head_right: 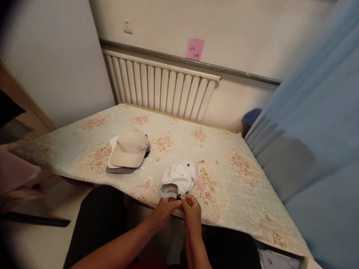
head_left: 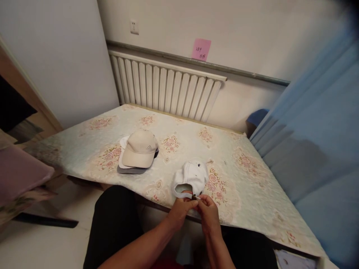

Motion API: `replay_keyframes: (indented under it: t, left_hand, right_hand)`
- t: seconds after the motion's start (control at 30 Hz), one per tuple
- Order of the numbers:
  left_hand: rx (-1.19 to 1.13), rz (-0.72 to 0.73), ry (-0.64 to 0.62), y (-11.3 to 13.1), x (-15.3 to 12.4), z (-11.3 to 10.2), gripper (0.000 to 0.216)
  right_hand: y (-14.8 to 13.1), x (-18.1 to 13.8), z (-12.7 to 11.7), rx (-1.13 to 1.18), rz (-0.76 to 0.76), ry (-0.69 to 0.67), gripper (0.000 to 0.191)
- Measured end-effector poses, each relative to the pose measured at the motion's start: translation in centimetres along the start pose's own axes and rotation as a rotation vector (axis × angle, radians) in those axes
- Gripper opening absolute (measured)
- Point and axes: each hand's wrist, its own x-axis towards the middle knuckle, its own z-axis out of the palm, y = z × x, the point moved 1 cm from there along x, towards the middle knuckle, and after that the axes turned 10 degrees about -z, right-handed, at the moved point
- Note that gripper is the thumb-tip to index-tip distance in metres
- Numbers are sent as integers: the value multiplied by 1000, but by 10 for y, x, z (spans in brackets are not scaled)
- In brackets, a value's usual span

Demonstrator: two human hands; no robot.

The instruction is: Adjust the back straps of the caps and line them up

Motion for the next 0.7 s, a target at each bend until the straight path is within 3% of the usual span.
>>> replay_keyframes:
  t: [0.37, 0.7]
  left_hand:
    - [128, -31, 149, -2, 2, 4, 18]
    - [-54, -70, 106, -2, -2, 6, 19]
  right_hand:
    - [-3, -1, 0, -172, -57, -51, 11]
    - [-6, -1, 0, -177, -48, -105, 14]
